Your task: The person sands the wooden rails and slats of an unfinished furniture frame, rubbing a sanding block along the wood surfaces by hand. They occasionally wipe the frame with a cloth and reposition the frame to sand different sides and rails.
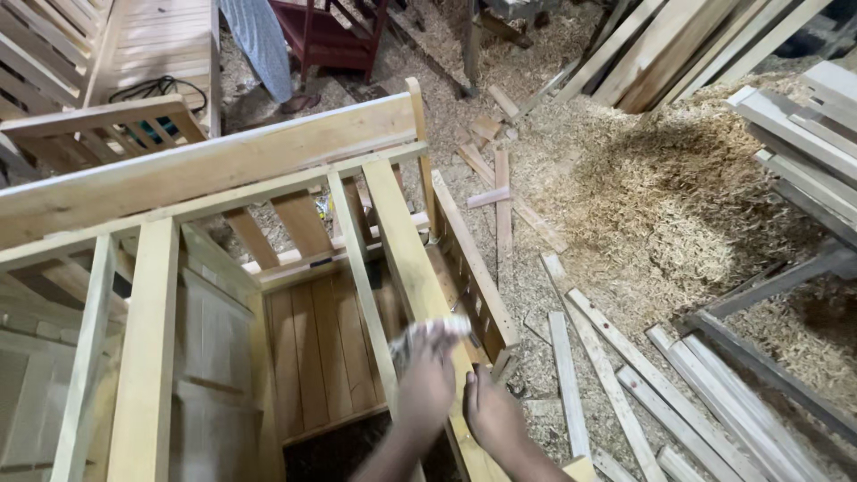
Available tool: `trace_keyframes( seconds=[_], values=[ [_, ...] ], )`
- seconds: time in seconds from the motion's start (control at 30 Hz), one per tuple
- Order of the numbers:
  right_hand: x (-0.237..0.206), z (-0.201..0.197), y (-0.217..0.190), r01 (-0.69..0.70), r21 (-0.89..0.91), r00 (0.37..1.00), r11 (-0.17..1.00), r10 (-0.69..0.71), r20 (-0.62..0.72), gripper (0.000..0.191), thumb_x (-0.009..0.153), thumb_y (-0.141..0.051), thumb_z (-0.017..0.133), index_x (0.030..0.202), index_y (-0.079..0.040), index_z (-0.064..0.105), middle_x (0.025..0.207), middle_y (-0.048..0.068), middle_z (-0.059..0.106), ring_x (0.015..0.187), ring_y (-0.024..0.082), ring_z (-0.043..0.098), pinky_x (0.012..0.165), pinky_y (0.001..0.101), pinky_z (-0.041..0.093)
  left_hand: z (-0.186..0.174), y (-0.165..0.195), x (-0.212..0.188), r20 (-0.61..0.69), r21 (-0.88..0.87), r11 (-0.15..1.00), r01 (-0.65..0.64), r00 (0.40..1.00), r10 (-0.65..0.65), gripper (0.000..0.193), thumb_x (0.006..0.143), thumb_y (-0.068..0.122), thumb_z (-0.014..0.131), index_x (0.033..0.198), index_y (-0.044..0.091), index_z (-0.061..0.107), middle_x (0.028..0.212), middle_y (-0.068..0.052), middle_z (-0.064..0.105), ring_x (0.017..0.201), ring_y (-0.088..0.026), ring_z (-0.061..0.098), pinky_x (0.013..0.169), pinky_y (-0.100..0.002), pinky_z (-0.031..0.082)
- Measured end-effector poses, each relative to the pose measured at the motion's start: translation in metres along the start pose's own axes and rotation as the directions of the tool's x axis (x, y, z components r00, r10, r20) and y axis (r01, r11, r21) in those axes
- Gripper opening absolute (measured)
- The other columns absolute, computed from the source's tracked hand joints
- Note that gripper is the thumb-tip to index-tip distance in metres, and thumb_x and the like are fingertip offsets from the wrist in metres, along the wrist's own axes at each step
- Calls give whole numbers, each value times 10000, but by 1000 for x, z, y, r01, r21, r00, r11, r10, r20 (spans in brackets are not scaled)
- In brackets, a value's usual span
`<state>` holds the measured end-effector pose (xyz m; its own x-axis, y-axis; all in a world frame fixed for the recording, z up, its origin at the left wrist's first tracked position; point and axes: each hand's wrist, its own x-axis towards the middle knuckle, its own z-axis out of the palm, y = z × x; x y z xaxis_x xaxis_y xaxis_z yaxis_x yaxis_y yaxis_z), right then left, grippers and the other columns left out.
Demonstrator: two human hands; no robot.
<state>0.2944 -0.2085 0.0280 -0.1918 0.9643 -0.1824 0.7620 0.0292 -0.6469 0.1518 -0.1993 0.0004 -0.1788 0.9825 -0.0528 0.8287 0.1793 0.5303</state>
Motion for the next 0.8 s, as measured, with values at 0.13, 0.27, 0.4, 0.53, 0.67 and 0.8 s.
trace_keyframes(
  seconds=[0.13, 0.27, 0.4, 0.53, 0.67, 0.8],
  values=[
    [5, -5, -3, 2, -44, 1000, 999, -3, -14, 399, 1030, -352, 346, 1217, -63, 550, 766, 267, 697, 727, 470, 685, 711, 583, 533, -34, 5, 125, -57, -302, 945, 125, 987, -148, 461, 1113, 384, 347, 1372, 73, 567, 1243, -200, 704, 1092, -364, 724, 945, -462, 601],
    [1, -6, -2, 72, -33, 993, 997, -74, -97, 377, 1030, -329, 367, 1141, -53, 598, 781, 260, 695, 719, 484, 674, 679, 599, 524, -37, 21, 140, -243, -196, 977, 79, 962, -127, 435, 1044, 266, 397, 1401, 49, 520, 1449, -251, 477, 1145, -425, 616, 999, -480, 503],
    [16, -1, 0, -92, -116, 992, 989, 102, 78, 417, 1043, -347, 339, 1270, -67, 549, 817, 264, 713, 767, 455, 710, 735, 573, 550, -9, 23, 16, -209, 71, 987, -143, 966, 155, 432, 1003, 183, 459, 1406, 66, 559, 1446, -202, 538, 1344, -375, 527, 1111, -586, 444],
    [66, 7, -2, -40, -25, 999, 999, 40, 28, 452, 1046, -365, 369, 1333, -65, 549, 1017, 273, 711, 940, 452, 705, 855, 570, 536, -20, 14, 43, -337, 372, 876, -307, 835, 435, 411, 981, 111, 453, 1332, 178, 655, 1426, -156, 573, 1325, -402, 568, 1020, -518, 518],
    [102, 20, -16, 109, 23, 988, 994, -106, -116, 486, 1059, -318, 360, 1437, -36, 475, 1125, 284, 698, 1013, 457, 687, 903, 578, 504, -48, 13, 175, -113, -123, 989, 81, 989, -95, 394, 1046, 198, 425, 1347, 19, 605, 1371, -225, 580, 1275, -379, 538, 1057, -446, 443],
    [94, 16, -32, -85, -5, 996, 996, 86, 19, 517, 1047, -290, 348, 1510, -70, 411, 1011, 294, 719, 950, 447, 702, 890, 550, 529, -37, 10, 142, -307, 121, 978, -172, 930, 202, 509, 996, 120, 447, 1475, -23, 542, 1510, -223, 512, 1475, -406, 365, 1223, -432, 282]
  ],
)
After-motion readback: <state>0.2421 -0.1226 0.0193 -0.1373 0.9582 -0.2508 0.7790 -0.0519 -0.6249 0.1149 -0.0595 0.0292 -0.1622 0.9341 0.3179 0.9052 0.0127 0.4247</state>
